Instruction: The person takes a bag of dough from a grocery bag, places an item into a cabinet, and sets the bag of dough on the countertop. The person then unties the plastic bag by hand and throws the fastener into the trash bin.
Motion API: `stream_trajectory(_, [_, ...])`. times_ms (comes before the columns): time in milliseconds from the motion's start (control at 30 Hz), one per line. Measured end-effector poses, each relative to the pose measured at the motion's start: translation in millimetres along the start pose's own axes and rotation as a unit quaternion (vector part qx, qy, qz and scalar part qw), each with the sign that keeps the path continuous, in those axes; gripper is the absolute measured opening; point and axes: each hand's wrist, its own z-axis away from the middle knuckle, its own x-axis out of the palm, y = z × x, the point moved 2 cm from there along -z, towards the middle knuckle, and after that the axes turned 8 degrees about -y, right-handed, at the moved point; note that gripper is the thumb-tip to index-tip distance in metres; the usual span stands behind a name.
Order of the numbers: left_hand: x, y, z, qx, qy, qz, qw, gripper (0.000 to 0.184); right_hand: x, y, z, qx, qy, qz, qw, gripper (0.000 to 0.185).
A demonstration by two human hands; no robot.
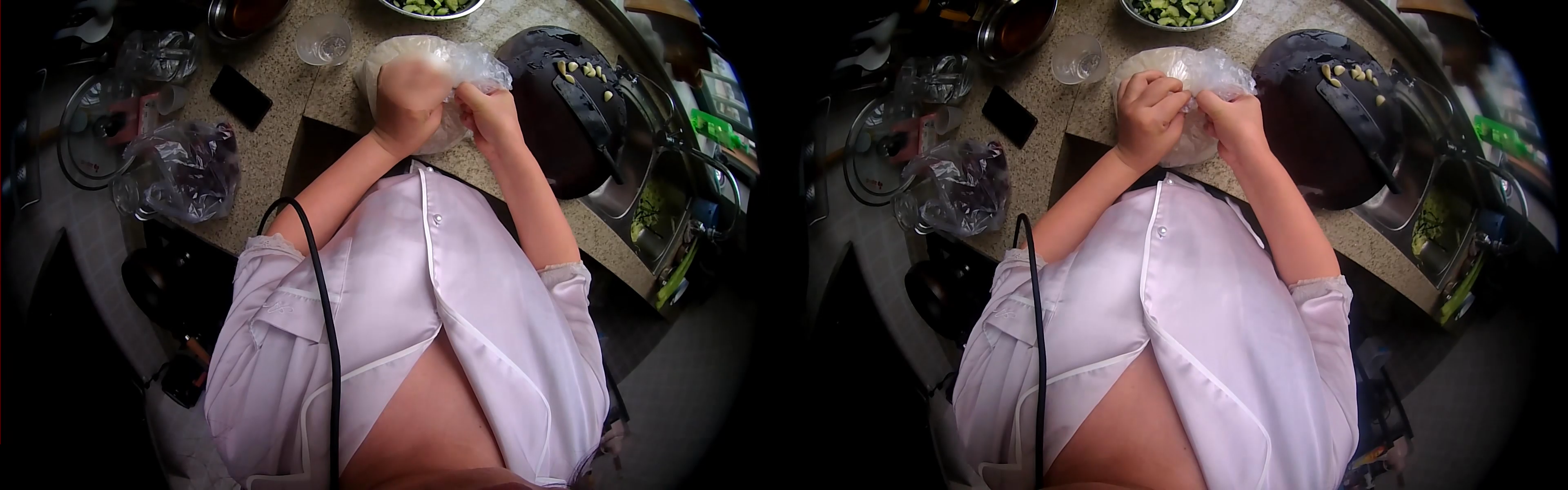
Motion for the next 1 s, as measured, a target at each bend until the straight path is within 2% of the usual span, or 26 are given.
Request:
stream_trajectory(300, [0.7, 0.9, 1.1, -0.029, 0.012, 0.021, 0.999, 0.018, -0.1, 4.8, -1.0, -0.021, 0.011, 0.013, 1.000, 0.006])
stream_trajectory(567, [4.1, -1.9, 0.5, -0.134, 0.014, 0.125, 0.983, 0.005, 2.4, 5.5, 0.4, -0.039, -0.002, -0.024, 0.999, 0.005])
stream_trajectory(867, [11.7, -17.8, 5.4, -0.244, -0.017, 0.263, 0.933, 0.008, 9.7, 8.6, 0.7, -0.043, -0.019, -0.072, 0.996, 0.002])
stream_trajectory(1000, [13.7, -21.6, 6.2, -0.246, -0.023, 0.267, 0.931, 0.009, 11.5, 12.7, 1.4, -0.053, -0.023, -0.090, 0.994, 0.002])
